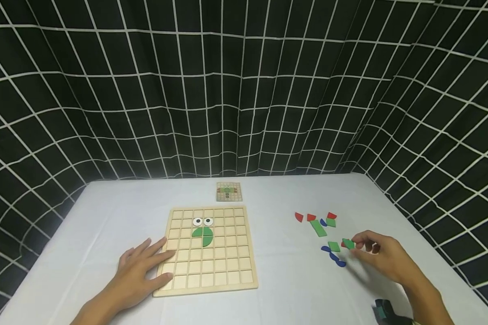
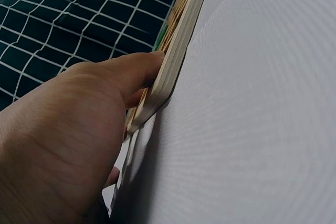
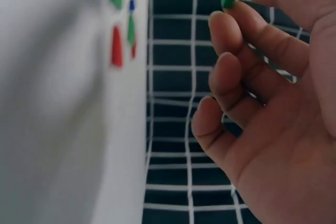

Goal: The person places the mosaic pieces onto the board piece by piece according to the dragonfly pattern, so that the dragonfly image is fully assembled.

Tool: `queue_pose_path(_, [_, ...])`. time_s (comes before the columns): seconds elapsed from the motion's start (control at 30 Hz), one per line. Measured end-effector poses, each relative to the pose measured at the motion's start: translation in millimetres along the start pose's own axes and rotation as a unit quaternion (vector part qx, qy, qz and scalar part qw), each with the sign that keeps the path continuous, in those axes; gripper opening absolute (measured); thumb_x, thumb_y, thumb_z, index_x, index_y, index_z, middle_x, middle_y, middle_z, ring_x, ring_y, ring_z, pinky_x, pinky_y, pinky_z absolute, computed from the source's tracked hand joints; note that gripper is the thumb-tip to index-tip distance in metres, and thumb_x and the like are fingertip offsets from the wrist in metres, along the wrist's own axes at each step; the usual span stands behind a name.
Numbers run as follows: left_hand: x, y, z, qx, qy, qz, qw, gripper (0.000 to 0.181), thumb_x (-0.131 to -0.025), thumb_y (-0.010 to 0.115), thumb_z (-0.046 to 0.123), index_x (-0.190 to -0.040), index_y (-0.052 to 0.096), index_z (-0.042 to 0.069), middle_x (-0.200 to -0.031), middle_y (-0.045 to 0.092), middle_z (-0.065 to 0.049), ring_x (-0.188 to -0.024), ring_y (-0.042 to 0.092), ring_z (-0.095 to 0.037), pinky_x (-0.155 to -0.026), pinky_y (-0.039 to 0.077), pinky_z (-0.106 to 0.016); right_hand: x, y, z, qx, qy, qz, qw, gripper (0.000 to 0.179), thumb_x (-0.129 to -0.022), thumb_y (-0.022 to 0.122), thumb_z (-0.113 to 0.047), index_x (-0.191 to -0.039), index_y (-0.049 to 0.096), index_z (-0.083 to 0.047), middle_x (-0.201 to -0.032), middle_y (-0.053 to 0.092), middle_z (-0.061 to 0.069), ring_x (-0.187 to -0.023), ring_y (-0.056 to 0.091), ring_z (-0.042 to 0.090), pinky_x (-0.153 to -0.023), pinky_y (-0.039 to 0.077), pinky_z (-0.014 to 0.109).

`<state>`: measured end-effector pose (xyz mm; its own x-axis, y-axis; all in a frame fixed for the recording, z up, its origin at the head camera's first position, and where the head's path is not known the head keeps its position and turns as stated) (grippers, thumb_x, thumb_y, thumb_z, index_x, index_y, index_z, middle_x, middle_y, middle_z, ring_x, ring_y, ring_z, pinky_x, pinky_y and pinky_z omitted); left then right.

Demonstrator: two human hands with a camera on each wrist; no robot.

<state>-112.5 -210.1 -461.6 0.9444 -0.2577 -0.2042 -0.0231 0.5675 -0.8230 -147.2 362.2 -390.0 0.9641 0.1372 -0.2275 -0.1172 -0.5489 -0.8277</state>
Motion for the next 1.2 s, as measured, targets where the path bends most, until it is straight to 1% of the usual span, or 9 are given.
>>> queue_pose_path(0.17, [0.3,-1.0,-0.5,-0.003,0.002,0.002,1.0000,0.051,-0.094,0.083,0.042,-0.138,0.076,0.018,-0.162,0.053,-0.013,-0.152,0.033,-0.053,-0.114,0.017,-0.076,-6.0,-4.7,-29.9,0.009,0.009,0.026,0.9996,0.023,-0.086,0.092,-0.011,-0.105,0.079,-0.006,-0.089,0.066,-0.002,-0.087,0.056,0.023,-0.070,0.048,0.031])
queue_pose_path(0.23, [-0.2,-0.6,-0.5,-0.003,0.003,0.001,1.0000,0.051,-0.094,0.083,0.042,-0.138,0.076,0.018,-0.162,0.053,-0.013,-0.152,0.033,-0.053,-0.114,0.017,-0.076,-7.8,-6.5,-42.8,0.007,0.002,0.039,0.9992,0.025,-0.086,0.093,-0.011,-0.106,0.079,-0.006,-0.091,0.070,-0.001,-0.090,0.058,0.025,-0.071,0.050,0.031])
queue_pose_path(0.37, [-0.9,0.4,-0.4,-0.001,0.003,0.000,1.0000,0.051,-0.094,0.083,0.042,-0.138,0.077,0.017,-0.162,0.053,-0.013,-0.151,0.034,-0.053,-0.114,0.017,-0.076,-11.2,-9.5,-69.2,-0.004,-0.030,0.065,0.9974,0.025,-0.083,0.094,-0.006,-0.104,0.080,-0.008,-0.096,0.075,-0.001,-0.093,0.060,0.025,-0.071,0.052,0.030])
queue_pose_path(0.5, [-0.9,0.6,-0.2,-0.001,0.004,0.000,1.0000,0.051,-0.094,0.083,0.042,-0.138,0.077,0.017,-0.162,0.054,-0.014,-0.151,0.034,-0.054,-0.114,0.017,-0.077,-15.1,-9.0,-94.5,-0.023,-0.070,0.083,0.9938,0.026,-0.082,0.094,-0.003,-0.102,0.080,-0.010,-0.099,0.076,-0.002,-0.093,0.060,0.022,-0.074,0.052,0.030])
queue_pose_path(0.67, [0.2,0.7,-0.4,-0.005,0.003,0.001,1.0000,0.051,-0.094,0.083,0.043,-0.137,0.077,0.017,-0.162,0.054,-0.014,-0.151,0.034,-0.054,-0.114,0.018,-0.077,-19.8,-3.2,-123.8,-0.057,-0.105,0.093,0.9886,0.029,-0.081,0.095,0.000,-0.102,0.080,-0.013,-0.097,0.075,-0.006,-0.092,0.060,0.020,-0.077,0.050,0.030])
queue_pose_path(0.77, [0.8,1.4,-1.0,-0.003,0.003,0.001,1.0000,0.051,-0.094,0.083,0.044,-0.137,0.077,0.017,-0.162,0.054,-0.015,-0.151,0.034,-0.054,-0.113,0.018,-0.077,-22.5,1.8,-140.1,-0.077,-0.109,0.089,0.9871,0.027,-0.082,0.094,-0.001,-0.102,0.080,-0.014,-0.097,0.075,-0.009,-0.092,0.060,0.021,-0.078,0.050,0.033])
queue_pose_path(0.93, [0.8,2.2,-1.8,0.000,0.005,0.005,1.0000,0.051,-0.094,0.083,0.043,-0.137,0.077,0.017,-0.162,0.054,-0.015,-0.150,0.034,-0.055,-0.113,0.018,-0.078,-28.5,14.6,-166.3,-0.106,-0.126,0.086,0.9826,0.026,-0.083,0.092,0.003,-0.101,0.080,-0.011,-0.098,0.076,-0.007,-0.091,0.064,0.022,-0.080,0.054,0.040])
queue_pose_path(1.1, [1.0,2.5,-2.2,0.000,0.006,0.005,1.0000,0.051,-0.094,0.083,0.043,-0.137,0.077,0.017,-0.162,0.054,-0.015,-0.150,0.034,-0.055,-0.113,0.018,-0.078,-32.4,36.9,-189.5,-0.111,-0.136,0.077,0.9814,0.025,-0.081,0.092,0.004,-0.100,0.080,-0.009,-0.095,0.075,-0.006,-0.091,0.066,0.020,-0.083,0.054,0.047])
queue_pose_path(1.2, [0.5,2.5,-2.0,-0.001,0.007,0.006,1.0000,0.051,-0.094,0.083,0.043,-0.137,0.076,0.017,-0.162,0.054,-0.015,-0.150,0.034,-0.055,-0.113,0.018,-0.078,-35.6,51.9,-201.7,-0.115,-0.126,0.067,0.9830,0.024,-0.082,0.092,0.002,-0.100,0.080,-0.010,-0.093,0.074,-0.006,-0.091,0.066,0.021,-0.081,0.054,0.047])
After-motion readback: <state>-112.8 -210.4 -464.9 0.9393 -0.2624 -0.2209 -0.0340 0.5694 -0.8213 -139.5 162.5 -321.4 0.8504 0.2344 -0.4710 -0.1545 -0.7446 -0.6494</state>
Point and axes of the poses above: each hand's wrist, its own x-axis away from the middle knuckle, its own y-axis out of the palm, z = x × y, the point moved 4 cm from there along -x, towards the middle knuckle
